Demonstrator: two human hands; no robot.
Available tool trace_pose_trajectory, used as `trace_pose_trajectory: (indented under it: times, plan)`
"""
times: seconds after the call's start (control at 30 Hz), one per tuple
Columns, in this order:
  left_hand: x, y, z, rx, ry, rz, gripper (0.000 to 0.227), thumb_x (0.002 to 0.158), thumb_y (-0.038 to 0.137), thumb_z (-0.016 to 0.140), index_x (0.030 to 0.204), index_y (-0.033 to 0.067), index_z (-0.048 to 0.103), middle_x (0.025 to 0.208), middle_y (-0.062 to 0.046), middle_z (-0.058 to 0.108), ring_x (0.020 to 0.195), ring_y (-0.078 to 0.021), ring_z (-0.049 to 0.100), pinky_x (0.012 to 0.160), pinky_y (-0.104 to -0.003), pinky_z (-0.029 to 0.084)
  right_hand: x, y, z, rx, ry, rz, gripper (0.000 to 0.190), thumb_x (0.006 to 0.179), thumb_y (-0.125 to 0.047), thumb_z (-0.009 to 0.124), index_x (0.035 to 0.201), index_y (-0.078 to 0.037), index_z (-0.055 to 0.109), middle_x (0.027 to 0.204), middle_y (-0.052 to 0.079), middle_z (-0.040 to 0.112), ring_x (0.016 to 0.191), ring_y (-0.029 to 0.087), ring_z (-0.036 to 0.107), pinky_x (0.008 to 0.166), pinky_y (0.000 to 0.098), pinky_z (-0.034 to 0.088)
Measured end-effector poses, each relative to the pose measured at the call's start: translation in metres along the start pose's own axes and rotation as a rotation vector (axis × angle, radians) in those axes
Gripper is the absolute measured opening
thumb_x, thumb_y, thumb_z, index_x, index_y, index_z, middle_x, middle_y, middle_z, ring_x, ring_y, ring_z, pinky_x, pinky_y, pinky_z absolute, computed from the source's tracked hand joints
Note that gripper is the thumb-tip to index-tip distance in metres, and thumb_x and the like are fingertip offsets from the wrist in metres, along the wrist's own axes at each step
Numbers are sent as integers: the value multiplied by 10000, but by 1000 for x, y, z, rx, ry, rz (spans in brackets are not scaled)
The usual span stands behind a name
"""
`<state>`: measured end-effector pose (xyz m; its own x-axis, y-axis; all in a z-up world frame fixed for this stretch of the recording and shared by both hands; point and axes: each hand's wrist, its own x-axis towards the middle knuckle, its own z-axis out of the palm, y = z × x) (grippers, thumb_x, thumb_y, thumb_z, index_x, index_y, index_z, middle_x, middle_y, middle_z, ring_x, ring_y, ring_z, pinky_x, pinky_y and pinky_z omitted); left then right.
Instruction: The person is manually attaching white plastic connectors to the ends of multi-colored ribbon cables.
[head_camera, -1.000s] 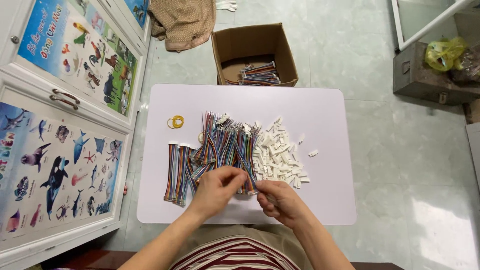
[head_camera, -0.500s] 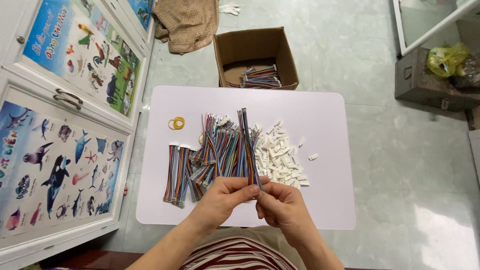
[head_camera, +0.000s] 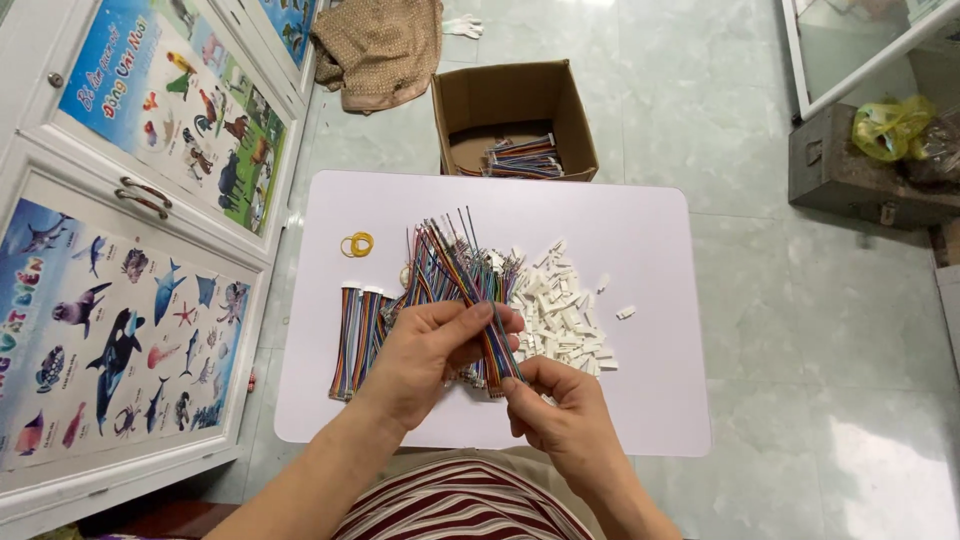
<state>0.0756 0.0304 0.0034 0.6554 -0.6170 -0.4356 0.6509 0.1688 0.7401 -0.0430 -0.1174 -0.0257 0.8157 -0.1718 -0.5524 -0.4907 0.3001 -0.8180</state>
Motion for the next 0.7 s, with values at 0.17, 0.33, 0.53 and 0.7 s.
trace_pose_trajectory:
  times: [0.17,0.33,0.53,0.7]
  plan:
    - [1,-13,-4,186,-35,15,263,948,196,679,1000,-38,785,988,-88,798,891,-120,724,784,-288,590,6,5,-8,61,-24,14,175,931,-166,691,896,4,714,603,24,597,482,56,452,413,228,283]
    - [9,1,-15,115,-23,-64,258,964,178,679,1027,-50,781,968,-134,782,870,-176,716,803,-341,585,1,0,-7,49,-69,51,169,936,-157,692,882,4,698,582,13,561,465,58,431,409,236,277]
    - [20,29,-15,-28,17,40,263,955,178,659,1024,-55,760,983,-136,779,935,-211,751,888,-362,609,-2,9,-12,106,-127,60,156,938,-129,684,888,18,689,561,-23,488,455,53,384,401,245,253]
    - [11,5,-6,93,-28,61,292,924,189,685,1101,-32,756,1022,-111,787,968,-163,734,913,-316,586,1,17,-15,148,-87,16,168,945,-135,672,901,27,678,560,-17,500,447,55,379,395,243,243]
